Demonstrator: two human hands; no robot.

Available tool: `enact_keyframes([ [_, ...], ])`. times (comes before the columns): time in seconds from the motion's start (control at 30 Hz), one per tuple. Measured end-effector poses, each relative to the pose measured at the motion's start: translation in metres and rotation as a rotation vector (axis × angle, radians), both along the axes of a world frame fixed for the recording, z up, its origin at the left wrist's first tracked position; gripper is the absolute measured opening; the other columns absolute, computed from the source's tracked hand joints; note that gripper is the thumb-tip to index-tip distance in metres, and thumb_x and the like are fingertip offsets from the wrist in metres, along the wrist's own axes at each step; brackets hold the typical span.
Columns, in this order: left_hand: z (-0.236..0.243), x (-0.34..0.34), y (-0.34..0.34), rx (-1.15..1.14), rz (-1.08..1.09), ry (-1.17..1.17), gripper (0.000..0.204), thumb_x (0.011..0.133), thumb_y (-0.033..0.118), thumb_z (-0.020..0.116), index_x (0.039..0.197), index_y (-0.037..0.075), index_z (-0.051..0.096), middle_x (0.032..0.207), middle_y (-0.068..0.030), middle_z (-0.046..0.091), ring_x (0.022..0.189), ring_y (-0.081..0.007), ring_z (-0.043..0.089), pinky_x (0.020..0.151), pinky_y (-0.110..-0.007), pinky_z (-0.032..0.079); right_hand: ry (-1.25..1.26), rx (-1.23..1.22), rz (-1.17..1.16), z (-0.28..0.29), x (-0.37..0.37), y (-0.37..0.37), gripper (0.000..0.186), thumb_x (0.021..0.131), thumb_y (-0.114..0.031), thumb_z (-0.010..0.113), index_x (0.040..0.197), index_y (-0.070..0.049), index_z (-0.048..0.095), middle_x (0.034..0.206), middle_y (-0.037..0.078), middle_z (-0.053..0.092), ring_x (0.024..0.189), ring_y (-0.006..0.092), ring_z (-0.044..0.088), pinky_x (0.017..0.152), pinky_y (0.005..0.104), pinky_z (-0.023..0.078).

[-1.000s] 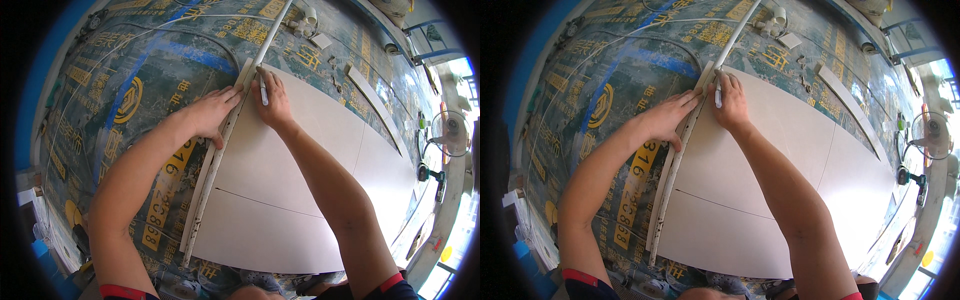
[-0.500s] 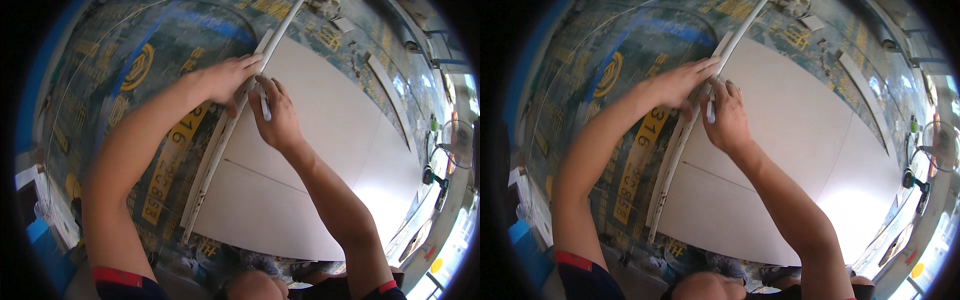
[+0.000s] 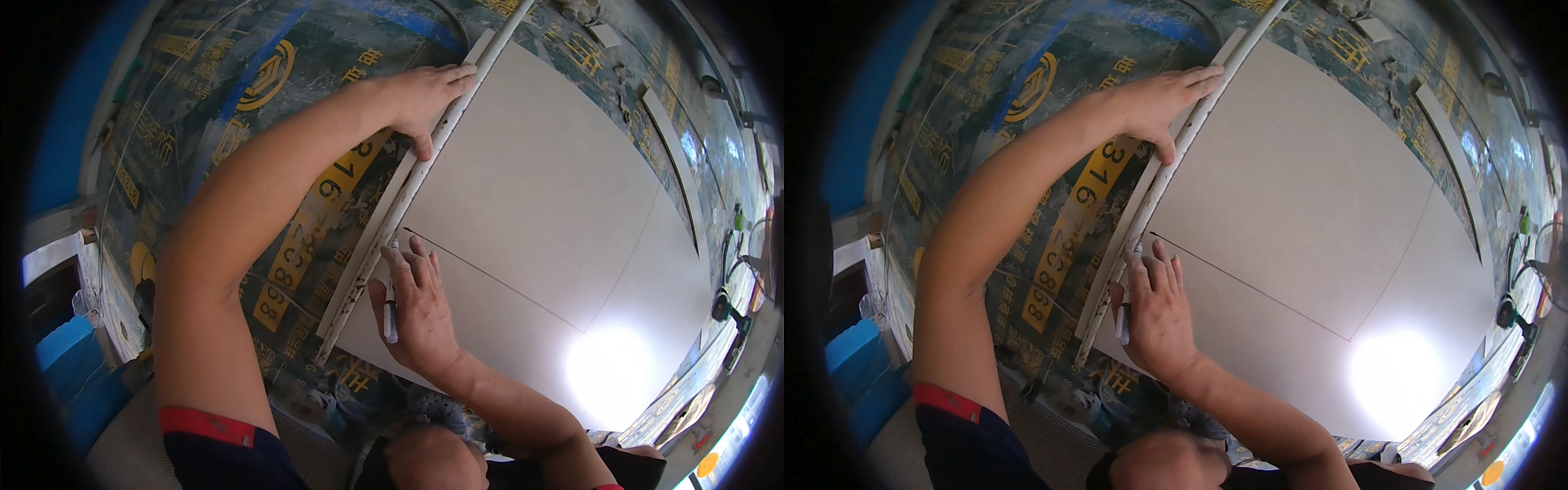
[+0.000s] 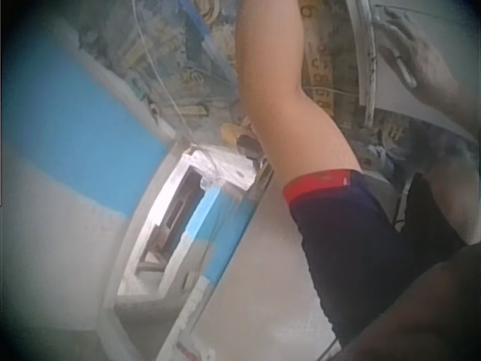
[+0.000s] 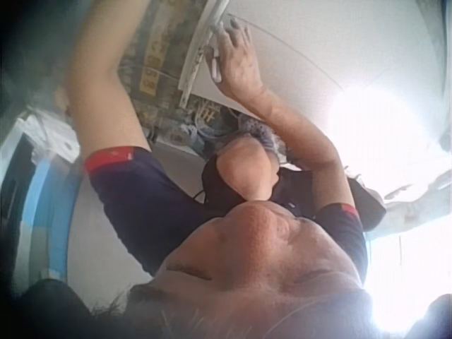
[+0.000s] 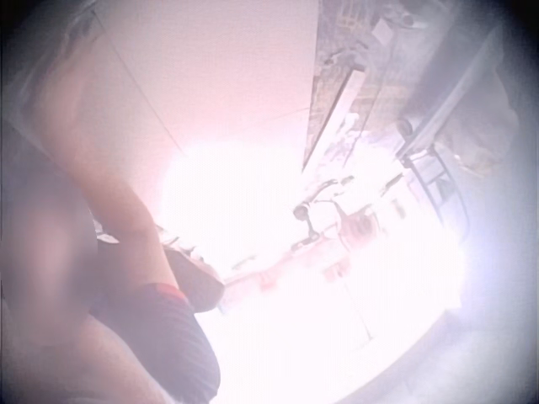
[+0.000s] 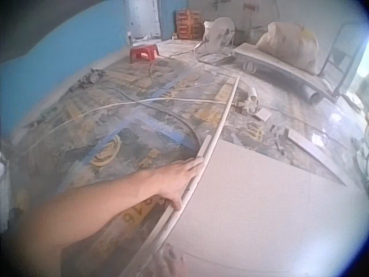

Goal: The person measures a large tile using a tape measure and marks cutting lines with a pen, then uses a circular saw to cut along the marked square on the tile surface.

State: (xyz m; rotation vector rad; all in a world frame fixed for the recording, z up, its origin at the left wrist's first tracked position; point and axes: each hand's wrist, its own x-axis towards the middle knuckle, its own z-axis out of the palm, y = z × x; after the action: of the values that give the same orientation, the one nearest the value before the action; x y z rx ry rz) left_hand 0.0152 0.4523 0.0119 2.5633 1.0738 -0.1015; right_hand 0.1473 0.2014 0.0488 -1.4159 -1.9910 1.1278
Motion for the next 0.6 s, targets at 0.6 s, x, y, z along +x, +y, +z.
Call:
enact_keyframes([
  [0.6, -0.018, -0.041, -0.073, -0.565, 0.710, -0.470, 0.058, 0.079, 0.019, 0.076, 0.128, -0.003, 0.055, 0.121, -0.0167, 0.062, 0.112, -0.0233, 0.058, 0.097, -0.035, 0.045, 0.079, 0.017, 0.111, 0.032, 0.139, -0.057, 0.034, 0.085, -0.006, 0.065, 0.119, -0.002, 0.058, 0.107, 0.020, 0.060, 0.107, 0.0379, 0.058, 0.100, 0.0499, 0.045],
])
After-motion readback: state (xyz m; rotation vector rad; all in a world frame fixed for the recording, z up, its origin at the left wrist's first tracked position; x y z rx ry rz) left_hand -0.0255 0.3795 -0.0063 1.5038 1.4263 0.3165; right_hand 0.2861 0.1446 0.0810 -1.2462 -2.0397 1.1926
